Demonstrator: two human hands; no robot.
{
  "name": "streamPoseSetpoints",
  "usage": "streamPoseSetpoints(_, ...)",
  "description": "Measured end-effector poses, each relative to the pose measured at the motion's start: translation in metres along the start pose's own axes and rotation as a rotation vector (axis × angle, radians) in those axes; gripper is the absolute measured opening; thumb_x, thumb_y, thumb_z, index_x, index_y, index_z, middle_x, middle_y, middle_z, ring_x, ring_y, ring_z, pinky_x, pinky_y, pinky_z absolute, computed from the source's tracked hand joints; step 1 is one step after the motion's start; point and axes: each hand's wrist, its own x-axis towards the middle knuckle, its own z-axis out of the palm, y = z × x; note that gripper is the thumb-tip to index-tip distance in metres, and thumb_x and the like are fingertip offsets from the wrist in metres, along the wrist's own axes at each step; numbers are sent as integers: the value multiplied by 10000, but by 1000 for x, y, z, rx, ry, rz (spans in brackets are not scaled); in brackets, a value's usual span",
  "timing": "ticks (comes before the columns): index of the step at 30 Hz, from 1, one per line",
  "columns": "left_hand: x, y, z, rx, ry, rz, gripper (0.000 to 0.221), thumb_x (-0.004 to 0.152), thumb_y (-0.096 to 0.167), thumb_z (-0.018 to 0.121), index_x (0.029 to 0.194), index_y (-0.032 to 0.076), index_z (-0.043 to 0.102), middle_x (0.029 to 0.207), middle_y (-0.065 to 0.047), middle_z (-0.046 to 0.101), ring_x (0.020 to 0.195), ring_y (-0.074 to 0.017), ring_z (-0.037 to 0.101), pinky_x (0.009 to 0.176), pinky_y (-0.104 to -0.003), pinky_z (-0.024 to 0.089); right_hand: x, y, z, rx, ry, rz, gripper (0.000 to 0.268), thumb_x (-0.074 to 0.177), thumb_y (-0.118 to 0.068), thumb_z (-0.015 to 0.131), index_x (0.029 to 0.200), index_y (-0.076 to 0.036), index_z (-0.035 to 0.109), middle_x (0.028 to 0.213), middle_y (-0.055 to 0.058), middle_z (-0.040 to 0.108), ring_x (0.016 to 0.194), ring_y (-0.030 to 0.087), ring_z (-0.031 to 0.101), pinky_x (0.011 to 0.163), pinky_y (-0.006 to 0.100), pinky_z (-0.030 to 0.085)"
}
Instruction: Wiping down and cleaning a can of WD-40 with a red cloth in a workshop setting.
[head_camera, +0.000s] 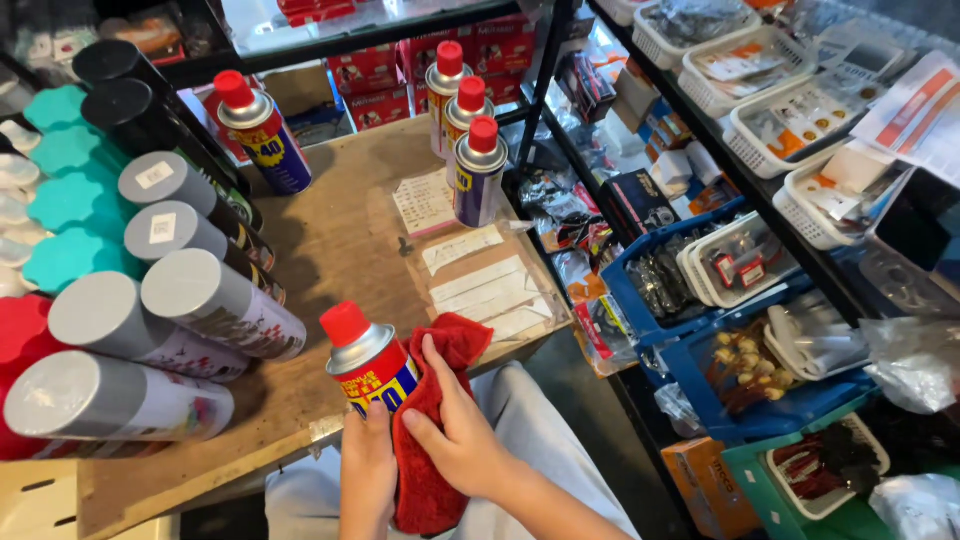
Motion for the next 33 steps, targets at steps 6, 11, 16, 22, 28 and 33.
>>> streamPoseSetpoints(6,-2,19,3,11,-86,126,537,924,474,497,1285,95,617,1174,-125,753,1099,-208,688,967,-344,496,1,9,-2,2,59,-86,776,1025,-391,520,1594,15,182,1666,224,278,1551,306,281,1256,400,180)
streamPoseSetpoints(11,18,-25,4,15,9,60,443,989,460,485,1016,36,612,991,-150,717,969,-205,660,853,-370,502,-10,17,0,74,16,-33,855,996,-395,572,1608,-13,113,1685,198,234,1560,276,244,1256,392,162)
streamPoseSetpoints(16,26,-17,12,-255,-192,209,446,881,293,641,1239,35,573,1164,-168,742,1013,-229,705,924,-374,564,-17,33,3,236,17,-13,976,949,-389,665,1614,-18,54,1690,193,219,1542,251,269,1252,389,183)
streamPoseSetpoints(22,21,7,18,-40,-197,400,536,934,435,513,1324,70,558,1242,-141,729,1116,-235,697,987,-346,498,16,22,-2,88,79,-76,925,968,-331,628,1615,-11,48,1703,190,185,1559,237,227,1257,375,157)
streamPoseSetpoints(28,8,10,22,47,-215,459,643,975,488,406,1464,75,470,1376,-146,651,1248,-232,622,1058,-347,432,52,-13,-11,58,163,-150,891,958,-238,627,1617,-32,64,1691,197,236,1574,267,219,1275,398,123)
streamPoseSetpoints(33,11,16,23,-147,-120,594,736,943,586,494,1441,44,478,1386,-161,634,1249,-228,603,1086,-344,425,34,-6,-4,56,70,-168,922,999,-481,526,1619,-30,14,1728,190,23,1600,264,27,1276,418,41)
